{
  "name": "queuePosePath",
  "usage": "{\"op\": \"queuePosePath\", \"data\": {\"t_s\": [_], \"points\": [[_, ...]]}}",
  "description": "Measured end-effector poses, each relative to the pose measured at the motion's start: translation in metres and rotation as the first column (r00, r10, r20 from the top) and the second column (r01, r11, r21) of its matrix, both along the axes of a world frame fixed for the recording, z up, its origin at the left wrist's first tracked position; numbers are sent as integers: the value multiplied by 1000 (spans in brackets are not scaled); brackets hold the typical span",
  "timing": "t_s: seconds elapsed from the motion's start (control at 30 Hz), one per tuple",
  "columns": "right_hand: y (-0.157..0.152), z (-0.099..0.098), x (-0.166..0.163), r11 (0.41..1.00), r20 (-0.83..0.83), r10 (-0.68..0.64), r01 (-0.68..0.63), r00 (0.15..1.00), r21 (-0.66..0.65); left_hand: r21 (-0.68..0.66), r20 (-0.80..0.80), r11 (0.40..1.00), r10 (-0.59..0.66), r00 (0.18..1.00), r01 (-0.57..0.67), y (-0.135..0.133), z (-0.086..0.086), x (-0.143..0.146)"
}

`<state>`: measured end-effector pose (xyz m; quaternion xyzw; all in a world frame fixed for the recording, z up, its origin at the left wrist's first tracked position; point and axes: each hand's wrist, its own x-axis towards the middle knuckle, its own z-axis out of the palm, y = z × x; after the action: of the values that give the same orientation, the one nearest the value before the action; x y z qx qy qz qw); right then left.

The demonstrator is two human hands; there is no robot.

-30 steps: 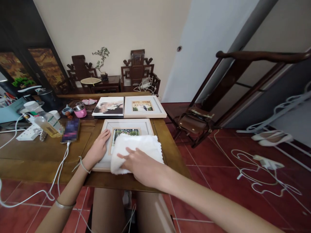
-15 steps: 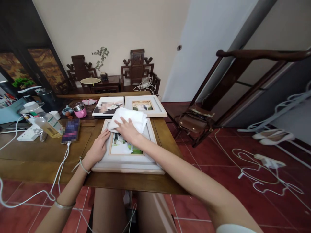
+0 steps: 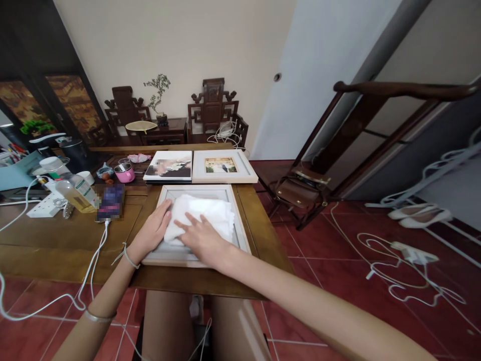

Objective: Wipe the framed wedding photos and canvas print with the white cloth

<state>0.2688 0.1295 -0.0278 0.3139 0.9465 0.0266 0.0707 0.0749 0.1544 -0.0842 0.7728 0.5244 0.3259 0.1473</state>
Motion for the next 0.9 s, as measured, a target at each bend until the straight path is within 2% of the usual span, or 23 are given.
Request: {"op": "queuePosePath", "data": {"t_s": [0.13,0.2,0.27,0.37,0.5,0.63,0.77,0.9], "points": [[44,-2,-19,978,-41,-174,177,984,114,-20,42,999,-48,998,49,-3,6,0],[59,-1,-33,965,-61,-211,217,976,145,-7,59,998,-56,997,57,-4,7,0],[62,0,-44,966,-75,-207,216,976,145,13,90,999,-52,995,51,-4,8,-1],[43,3,-48,980,-73,-153,161,986,120,24,167,999,-41,985,38,-5,10,0],[-2,10,-35,999,-6,-5,6,1000,50,19,244,1000,-11,970,7,-6,12,1],[-32,15,-20,994,0,107,-107,994,10,41,168,999,8,986,-15,-3,9,0],[-41,14,-3,995,-14,82,-83,997,-63,106,22,994,-15,1000,12,2,3,-1],[-44,16,30,993,-81,-25,15,996,-114,148,-30,988,-30,999,35,6,-5,-4]]}}
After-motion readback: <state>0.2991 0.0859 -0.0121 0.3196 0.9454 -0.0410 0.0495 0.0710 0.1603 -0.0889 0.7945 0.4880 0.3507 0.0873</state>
